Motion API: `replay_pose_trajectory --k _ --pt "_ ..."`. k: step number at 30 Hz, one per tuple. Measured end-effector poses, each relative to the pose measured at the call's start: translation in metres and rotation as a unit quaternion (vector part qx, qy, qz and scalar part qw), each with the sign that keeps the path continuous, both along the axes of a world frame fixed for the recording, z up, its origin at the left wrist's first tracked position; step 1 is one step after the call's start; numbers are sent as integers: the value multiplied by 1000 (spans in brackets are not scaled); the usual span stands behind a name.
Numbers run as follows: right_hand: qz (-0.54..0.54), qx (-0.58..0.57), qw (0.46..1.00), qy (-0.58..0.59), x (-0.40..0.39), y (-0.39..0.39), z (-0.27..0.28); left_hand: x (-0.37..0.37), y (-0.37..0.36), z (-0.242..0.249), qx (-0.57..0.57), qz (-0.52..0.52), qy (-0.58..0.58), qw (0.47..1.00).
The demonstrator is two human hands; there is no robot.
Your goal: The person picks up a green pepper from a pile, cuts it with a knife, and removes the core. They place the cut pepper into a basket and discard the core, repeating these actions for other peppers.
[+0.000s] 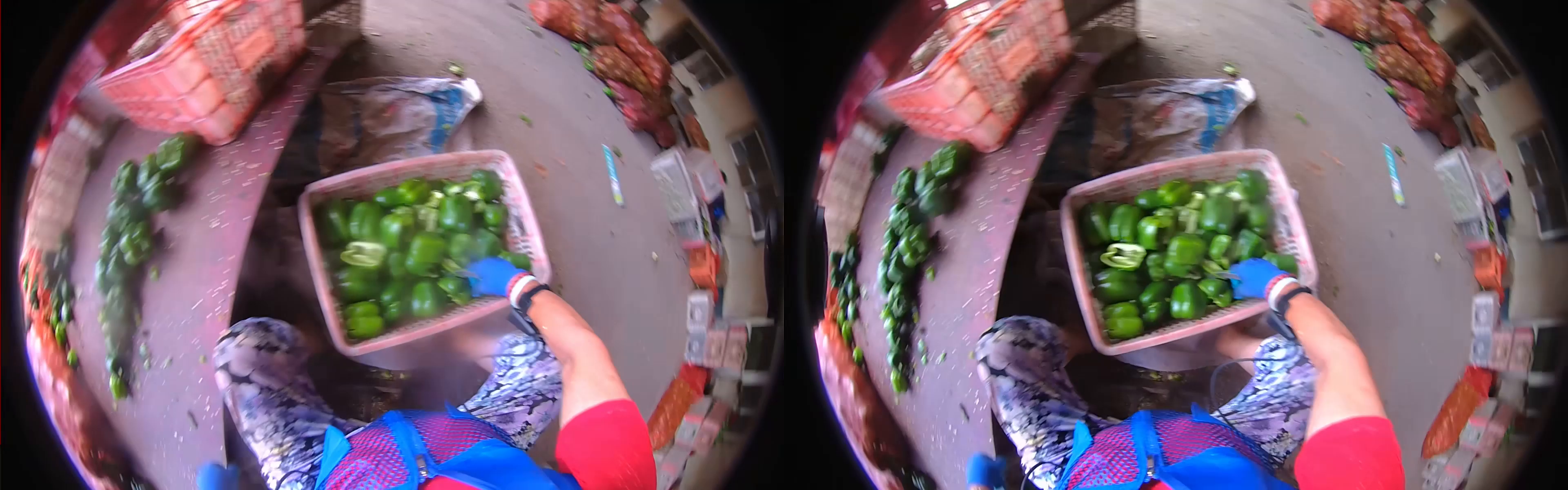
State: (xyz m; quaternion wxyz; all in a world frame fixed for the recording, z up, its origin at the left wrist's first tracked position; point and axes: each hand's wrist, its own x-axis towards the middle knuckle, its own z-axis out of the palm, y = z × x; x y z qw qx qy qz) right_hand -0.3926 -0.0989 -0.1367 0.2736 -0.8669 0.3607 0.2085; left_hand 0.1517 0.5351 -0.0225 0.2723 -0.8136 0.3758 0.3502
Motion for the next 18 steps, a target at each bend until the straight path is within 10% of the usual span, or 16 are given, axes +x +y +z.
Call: replay_pose_trajectory --k 8,14,18 --pt "-22 -90 985 148 14 9 103 -55 -280 151 -273 -189 -226 916" --pt "-196 -41 978 -61 35 -4 147 -130 -347 229 -381 -404 -180 812" --pt "-301 151 885 -320 116 48 182 -187 -362 293 -389 -377 6 841"
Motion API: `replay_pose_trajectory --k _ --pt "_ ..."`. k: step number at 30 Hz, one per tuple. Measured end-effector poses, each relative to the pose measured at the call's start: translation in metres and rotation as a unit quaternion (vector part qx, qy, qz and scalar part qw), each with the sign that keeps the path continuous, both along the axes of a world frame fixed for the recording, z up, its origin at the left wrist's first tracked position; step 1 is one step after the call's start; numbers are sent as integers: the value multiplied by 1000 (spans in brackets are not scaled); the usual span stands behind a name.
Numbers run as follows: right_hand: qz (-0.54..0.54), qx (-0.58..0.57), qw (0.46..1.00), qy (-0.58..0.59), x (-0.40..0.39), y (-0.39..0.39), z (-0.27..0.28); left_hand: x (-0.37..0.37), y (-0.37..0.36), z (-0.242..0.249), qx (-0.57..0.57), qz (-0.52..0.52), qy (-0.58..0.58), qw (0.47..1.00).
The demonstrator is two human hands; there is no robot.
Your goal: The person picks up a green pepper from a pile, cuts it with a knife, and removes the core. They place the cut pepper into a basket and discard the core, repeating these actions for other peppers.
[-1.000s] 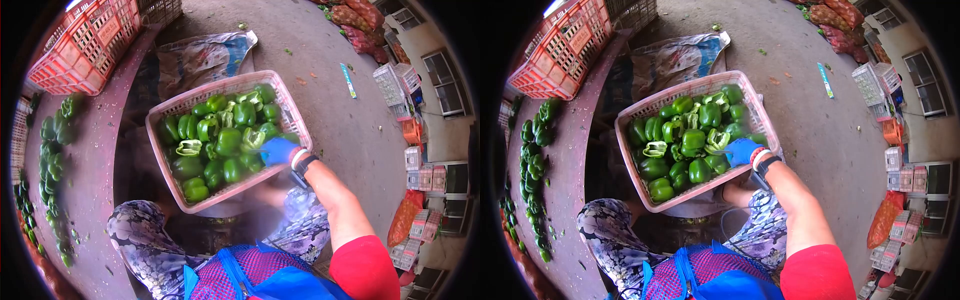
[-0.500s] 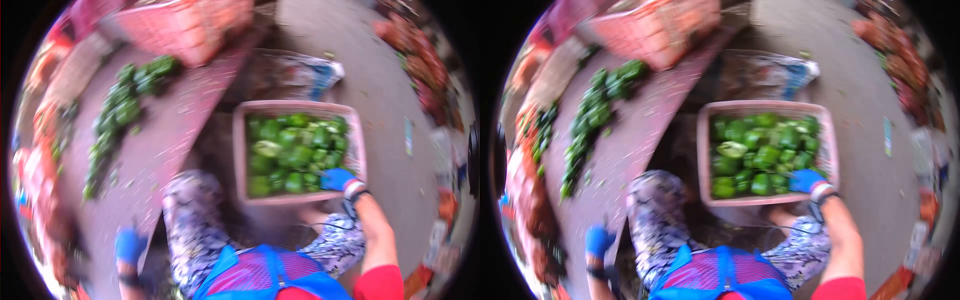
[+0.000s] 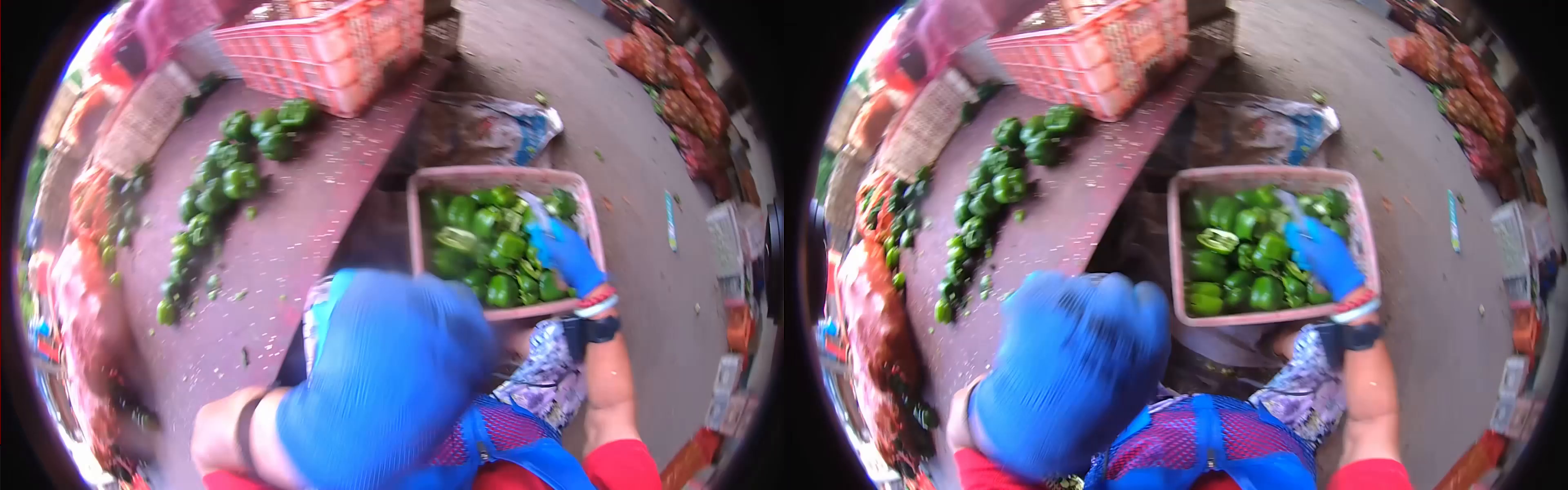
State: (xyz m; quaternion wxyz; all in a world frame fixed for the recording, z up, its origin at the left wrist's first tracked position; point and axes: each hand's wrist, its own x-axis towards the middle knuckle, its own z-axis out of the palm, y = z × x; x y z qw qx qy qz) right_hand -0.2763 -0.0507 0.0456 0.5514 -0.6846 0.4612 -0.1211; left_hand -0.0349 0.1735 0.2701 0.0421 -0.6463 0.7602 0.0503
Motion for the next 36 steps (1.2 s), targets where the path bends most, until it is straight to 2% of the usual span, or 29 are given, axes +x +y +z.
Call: replay_pose_trajectory --k 1,2,3,9,11,15,17,19,21,24,26,27,28,29,30,31,32,33,34,36 --pt "0 28 999 -39 7 7 -11 -13 0 0 -92 -13 49 994" --pt "12 74 994 -82 21 18 -10 -25 2 0 -143 -23 -73 987" --pt "32 120 983 -132 32 24 -11 -32 2 -1 -145 -38 -61 987" --pt "-131 193 944 -234 48 -21 -43 -38 -14 -19 -142 -67 -8 988" --pt "-113 227 924 -286 27 -54 -75 -34 -18 -26 -148 -62 4 987" --pt "-239 318 844 -360 27 -70 -72 -17 -20 -42 -163 -46 30 985" --pt "-265 296 837 -377 32 -67 -70 -7 -20 -52 -173 -49 47 983" --pt "-194 271 860 -386 12 -82 -97 12 -18 -63 -180 -45 67 980" --pt "-204 392 783 -437 -11 -107 -126 38 -13 -73 -192 -36 92 976" --pt "-269 365 829 -329 -21 -116 -130 120 11 -96 -215 70 113 968" --pt "-302 306 856 -287 2 -92 -108 209 48 -127 -227 266 65 934" --pt "-279 302 871 -270 8 -85 -100 267 79 -147 -224 395 20 891" --pt "-258 295 885 -251 11 -78 -91 327 115 -171 -227 498 42 836" --pt "-238 285 898 -234 19 -68 -85 381 161 -195 -246 534 -106 802" --pt "-285 229 908 -204 42 -47 -74 428 207 -215 -211 557 -201 778" --pt "-266 222 920 -182 43 -47 -73 466 244 -226 -162 621 -162 750" --pt "-247 215 932 -159 39 -46 -74 491 267 -235 -135 668 -74 728" --pt "-228 207 942 -136 36 -45 -75 540 305 -277 -163 670 68 721" --pt "-249 196 941 -118 37 -45 -80 569 319 -316 -189 668 212 687" --pt "-255 204 939 -111 37 -44 -84 580 305 -333 -162 645 362 653"
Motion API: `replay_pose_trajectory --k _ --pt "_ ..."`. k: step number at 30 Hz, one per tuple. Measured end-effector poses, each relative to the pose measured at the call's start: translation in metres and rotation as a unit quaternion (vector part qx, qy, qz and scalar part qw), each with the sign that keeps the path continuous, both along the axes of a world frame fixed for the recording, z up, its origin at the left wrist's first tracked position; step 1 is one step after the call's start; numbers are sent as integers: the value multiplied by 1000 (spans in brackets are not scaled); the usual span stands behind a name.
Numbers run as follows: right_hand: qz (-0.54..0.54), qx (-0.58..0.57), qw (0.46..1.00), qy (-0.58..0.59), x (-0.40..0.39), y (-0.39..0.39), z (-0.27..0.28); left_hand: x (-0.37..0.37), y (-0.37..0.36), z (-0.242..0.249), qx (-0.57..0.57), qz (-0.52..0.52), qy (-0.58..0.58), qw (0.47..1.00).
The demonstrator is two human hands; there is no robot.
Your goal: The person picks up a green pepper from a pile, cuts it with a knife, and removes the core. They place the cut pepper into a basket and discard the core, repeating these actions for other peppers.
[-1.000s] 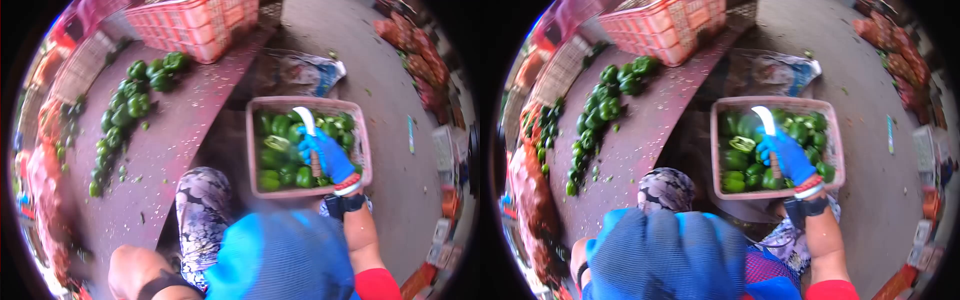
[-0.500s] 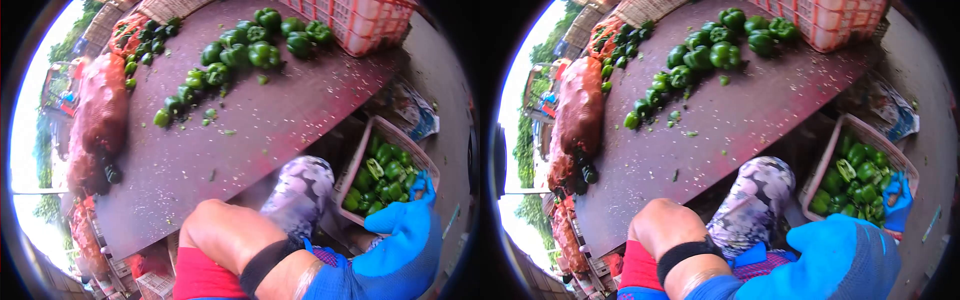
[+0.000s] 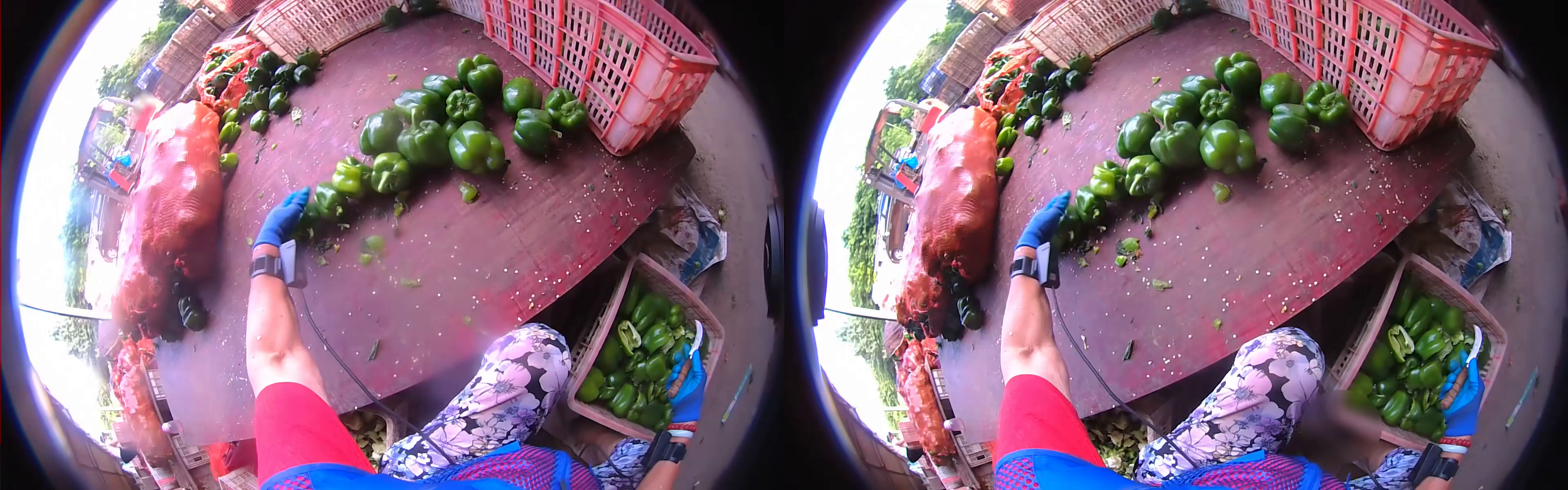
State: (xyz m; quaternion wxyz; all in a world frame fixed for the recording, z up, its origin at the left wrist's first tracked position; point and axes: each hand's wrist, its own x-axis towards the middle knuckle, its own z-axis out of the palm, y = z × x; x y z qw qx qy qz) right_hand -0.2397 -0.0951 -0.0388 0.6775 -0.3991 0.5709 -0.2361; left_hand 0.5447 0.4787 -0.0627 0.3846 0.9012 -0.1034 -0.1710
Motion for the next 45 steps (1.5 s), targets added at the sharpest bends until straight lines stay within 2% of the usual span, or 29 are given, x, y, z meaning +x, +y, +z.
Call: replay_pose_trajectory --k 2,5,6,9,13,17,19,21,22,25,26,27,28,29,30,31,32,33,34,35,36,39,40,41,43,44,45 --pt "3 4 1000 3 6 2 7 -35 -47 32 49 -68 63 995" --pt "-27 9 1000 -13 12 2 0 -75 -63 53 -32 -159 98 982" --pt "-3 16 1000 -16 13 2 1 -87 -64 55 -2 -177 78 981" --pt "47 18 999 -15 28 8 8 -142 -86 63 147 -182 -69 970" --pt "76 8 997 -9 41 18 17 -230 -133 82 235 -212 -188 930" --pt "80 -12 996 -29 40 22 23 -275 -156 88 296 -164 -238 910" --pt "75 -18 996 -46 39 26 28 -283 -150 73 268 -185 -363 873" --pt "75 -37 995 -61 35 28 28 -285 -145 61 238 -223 -491 808" --pt "75 -47 994 -67 32 29 28 -287 -148 60 207 -238 -519 795" --pt "60 -66 988 -129 28 35 30 -301 -164 63 77 -157 -441 880" --pt "92 -42 980 -172 33 40 30 -311 -183 79 -26 -136 -455 880" --pt "120 -24 969 -213 41 44 39 -325 -208 93 -155 -136 -381 901" --pt "171 -35 965 -194 61 60 66 -346 -233 116 -188 -154 -290 926" --pt "236 -17 942 -239 71 61 65 -369 -257 136 -217 -178 -195 940" --pt "233 70 927 -287 87 69 73 -389 -283 144 -234 -244 -199 920" --pt "295 96 889 -338 99 77 86 -408 -307 147 -250 -310 -201 895" --pt "304 113 889 -324 113 87 105 -426 -329 138 -273 -366 -187 870" --pt "293 84 892 -334 121 96 108 -448 -350 137 -265 -422 -179 848" --pt "297 30 923 -244 125 102 130 -470 -368 133 -299 -472 -151 815" --pt "277 29 907 -314 130 99 111 -489 -384 129 -330 -515 -124 781" --pt "239 -10 919 -313 127 95 105 -501 -399 126 -298 -532 -173 773" --pt "211 -19 933 -293 92 74 77 -512 -414 103 -339 -505 9 794" --pt "188 -29 943 -274 86 70 77 -515 -415 97 -324 -480 134 804" --pt "165 -39 952 -255 81 67 79 -515 -416 95 -267 -459 167 831" --pt "233 -125 952 -152 70 61 91 -518 -424 88 -280 -386 455 752" --pt "241 -221 933 -150 71 59 78 -525 -425 95 -290 -371 486 736" --pt "246 -314 905 -148 74 58 57 -526 -427 92 -270 -392 439 762"
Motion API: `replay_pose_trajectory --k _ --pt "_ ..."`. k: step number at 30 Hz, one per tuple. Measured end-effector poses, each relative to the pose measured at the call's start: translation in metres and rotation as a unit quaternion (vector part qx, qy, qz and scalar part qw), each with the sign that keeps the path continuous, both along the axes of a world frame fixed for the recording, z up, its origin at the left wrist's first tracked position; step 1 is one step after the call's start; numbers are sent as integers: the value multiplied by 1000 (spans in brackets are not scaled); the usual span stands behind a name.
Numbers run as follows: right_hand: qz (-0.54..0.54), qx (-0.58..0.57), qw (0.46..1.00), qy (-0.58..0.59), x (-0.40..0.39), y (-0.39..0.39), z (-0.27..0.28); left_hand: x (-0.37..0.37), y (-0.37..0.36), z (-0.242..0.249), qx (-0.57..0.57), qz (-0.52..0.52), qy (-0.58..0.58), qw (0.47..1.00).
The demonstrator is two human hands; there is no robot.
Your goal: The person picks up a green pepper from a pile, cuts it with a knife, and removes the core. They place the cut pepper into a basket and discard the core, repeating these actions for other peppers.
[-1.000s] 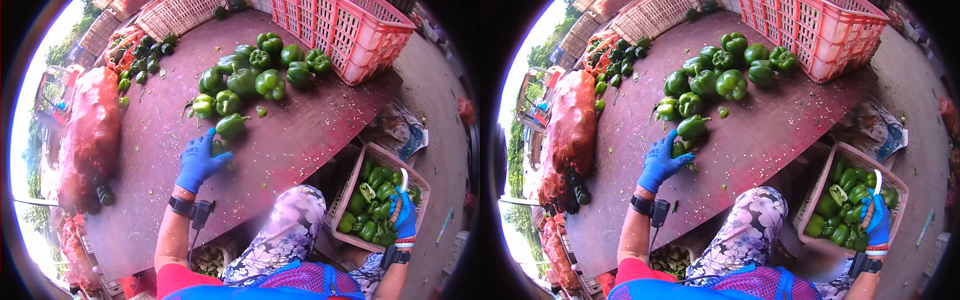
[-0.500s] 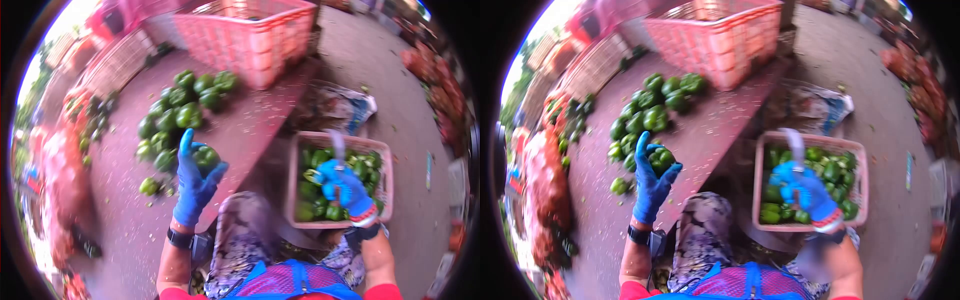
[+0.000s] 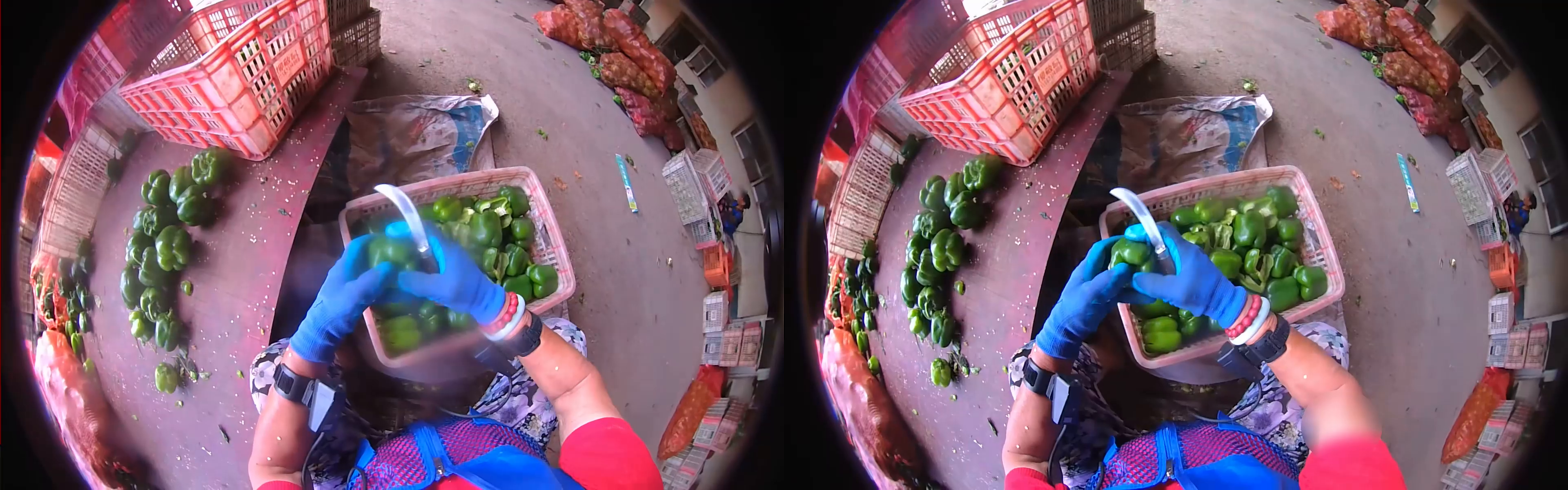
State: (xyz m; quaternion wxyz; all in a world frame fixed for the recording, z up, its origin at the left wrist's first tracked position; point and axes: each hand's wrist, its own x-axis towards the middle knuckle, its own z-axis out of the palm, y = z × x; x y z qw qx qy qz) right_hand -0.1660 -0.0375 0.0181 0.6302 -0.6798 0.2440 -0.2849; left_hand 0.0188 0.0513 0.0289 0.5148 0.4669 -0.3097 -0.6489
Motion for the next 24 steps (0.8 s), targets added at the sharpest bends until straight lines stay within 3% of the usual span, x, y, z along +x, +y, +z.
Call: replay_pose_trajectory --k 1,4,6,10,12,14,16,17,18,19,22,24 --pt "-5 -93 995 -24 4 1 -5 0 -3 -5 -4 -5 -61 998" --pt "26 -142 988 50 -1 -1 -5 -12 -8 -22 -52 16 -239 970" --pt "40 -78 994 72 -6 -1 -11 -21 -9 -16 -100 13 -326 940" --pt "56 -23 996 64 -17 -2 1 -25 -12 -23 -98 -19 -177 979" --pt "47 -6 999 10 -20 1 3 -23 -12 -22 -99 -46 -161 981" --pt "18 4 999 45 -25 3 -10 -26 -12 -24 -115 -56 -123 984" --pt "2 26 999 -37 -26 7 -22 -20 -13 -29 -113 -94 -103 984" --pt "5 287 957 -40 -32 4 -18 -16 -12 -23 -67 -109 -76 989" --pt "-102 349 926 -95 -32 3 -15 -13 -11 -14 -22 -124 -48 991" --pt "-94 105 986 -88 -39 -7 -20 -12 -13 6 -12 -147 -40 988" --pt "-127 234 961 -73 -49 -14 -21 -25 -15 -5 -99 -105 51 988" --pt "-144 310 940 -20 -55 -19 -11 -17 -19 -5 -85 -105 72 988"
